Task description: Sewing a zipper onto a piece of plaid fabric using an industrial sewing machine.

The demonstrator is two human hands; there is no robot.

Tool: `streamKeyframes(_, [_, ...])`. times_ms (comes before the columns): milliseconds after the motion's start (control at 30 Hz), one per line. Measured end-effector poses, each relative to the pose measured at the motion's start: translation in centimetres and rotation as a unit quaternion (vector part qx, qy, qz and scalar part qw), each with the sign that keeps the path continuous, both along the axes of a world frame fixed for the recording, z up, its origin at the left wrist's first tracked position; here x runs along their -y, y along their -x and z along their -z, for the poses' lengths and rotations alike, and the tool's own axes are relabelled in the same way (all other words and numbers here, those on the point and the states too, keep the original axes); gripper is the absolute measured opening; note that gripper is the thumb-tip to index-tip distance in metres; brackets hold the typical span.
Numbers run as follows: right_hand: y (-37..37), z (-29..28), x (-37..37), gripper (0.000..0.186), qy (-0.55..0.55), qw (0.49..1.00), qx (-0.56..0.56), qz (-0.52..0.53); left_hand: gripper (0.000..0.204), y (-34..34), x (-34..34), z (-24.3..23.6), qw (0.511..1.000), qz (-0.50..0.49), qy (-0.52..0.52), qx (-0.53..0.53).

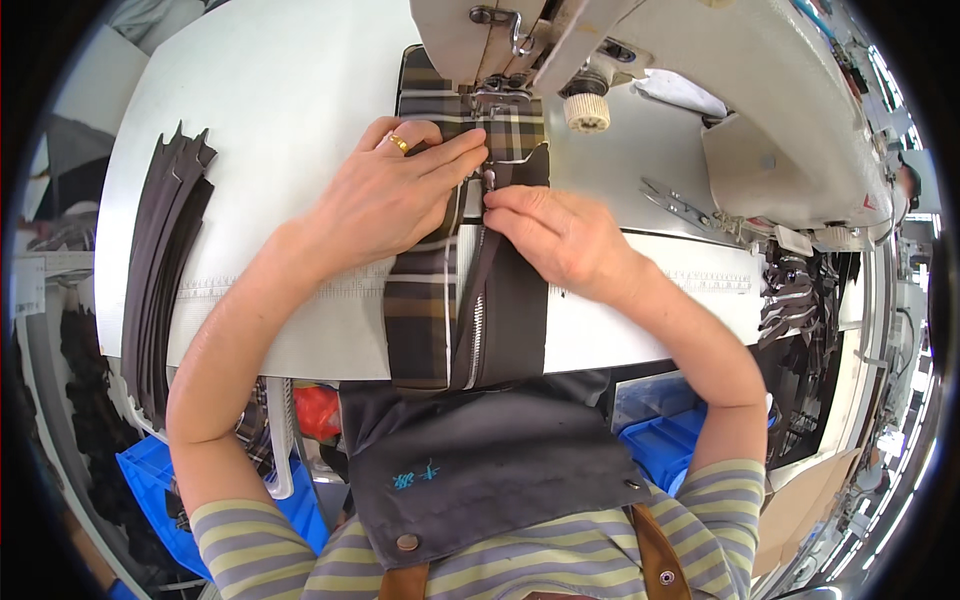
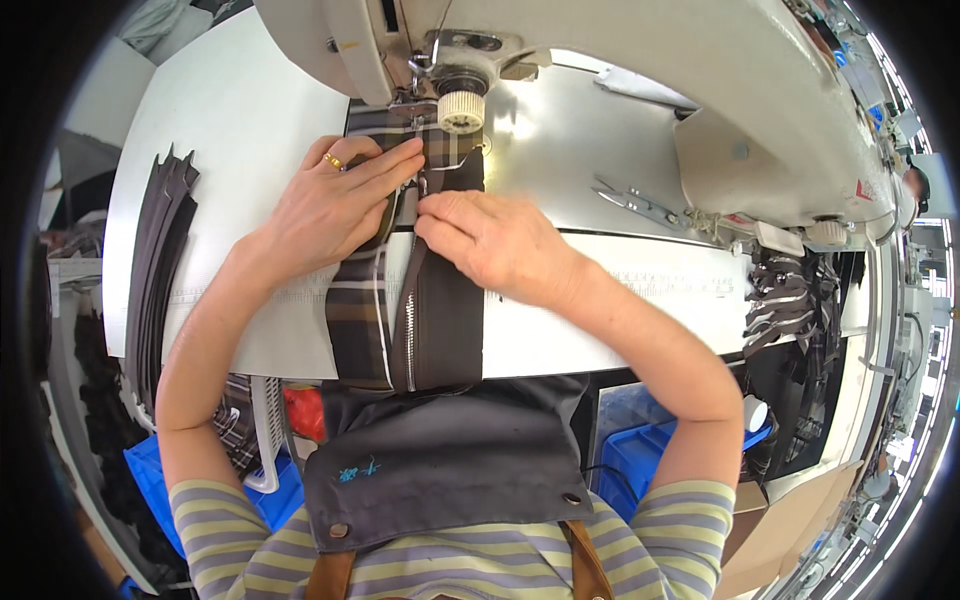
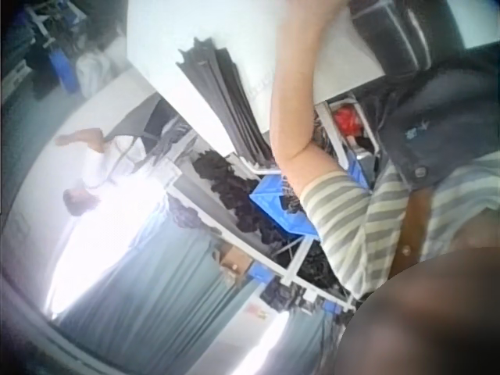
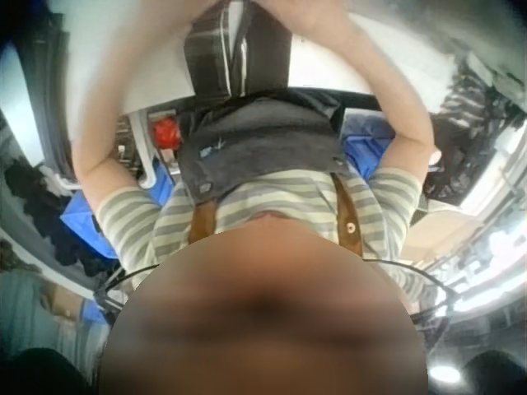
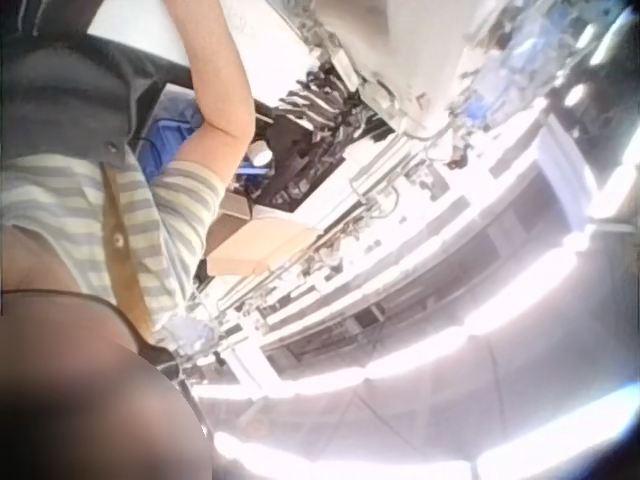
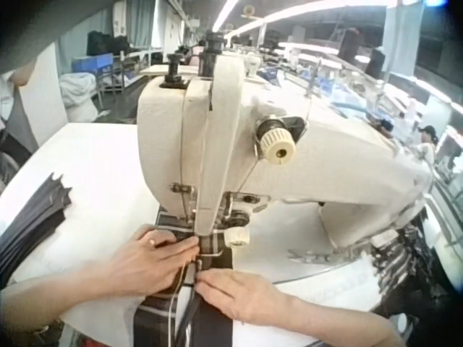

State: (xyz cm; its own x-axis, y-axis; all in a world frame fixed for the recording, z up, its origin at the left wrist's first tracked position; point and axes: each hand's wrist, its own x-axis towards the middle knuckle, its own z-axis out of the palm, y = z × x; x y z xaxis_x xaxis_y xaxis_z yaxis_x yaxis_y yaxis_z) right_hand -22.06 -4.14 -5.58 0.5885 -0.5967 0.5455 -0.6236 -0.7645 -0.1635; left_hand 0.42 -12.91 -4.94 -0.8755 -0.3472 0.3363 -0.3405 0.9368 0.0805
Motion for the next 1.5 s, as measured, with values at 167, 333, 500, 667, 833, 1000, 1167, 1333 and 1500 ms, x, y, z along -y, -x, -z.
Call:
streamKeyframes(167, [-0.9,-0.7,-0.1,0.019,-0.021,0.999,0.018,0.042,0.048,0.3,-0.7,1.1,0.997,-0.078,0.016,-0.021])
streamKeyframes(333, [0.2,-1.0,3.3,0.014,-0.033,0.996,-0.006,0.078,0.039,0.9,3.0,1.7,0.991,-0.111,-0.064,-0.032])
streamKeyframes(500, [1.4,-0.1,3.5,0.018,-0.061,0.994,-0.001,0.089,0.031,0.6,3.7,1.7,0.994,-0.088,-0.032,-0.057])
streamKeyframes(667, [1.3,0.0,3.1,0.021,-0.061,0.991,-0.005,0.116,0.033,1.6,0.1,1.1,0.990,-0.091,-0.061,-0.093])
streamKeyframes(833, [0.8,0.0,3.1,0.023,-0.034,0.995,0.037,0.083,0.037,1.1,-0.7,1.1,0.990,-0.121,-0.041,-0.061])
streamKeyframes(1000, [-0.2,0.7,3.5,0.022,-0.035,0.992,0.097,0.075,0.037,0.1,-0.9,0.8,0.990,-0.131,-0.044,-0.037])
streamKeyframes(1167, [-0.3,1.0,3.6,0.024,-0.006,0.994,0.067,0.084,0.035,0.4,-0.6,0.5,0.991,-0.126,-0.035,-0.039])
streamKeyframes(1333, [0.1,0.8,3.3,0.023,-0.022,0.993,0.026,0.116,0.034,0.7,-0.5,0.7,0.991,-0.126,-0.034,-0.042])
streamKeyframes(1500, [0.3,0.6,3.2,0.022,-0.026,0.992,0.024,0.123,0.035,1.0,-0.5,0.8,0.991,-0.124,-0.031,-0.042])
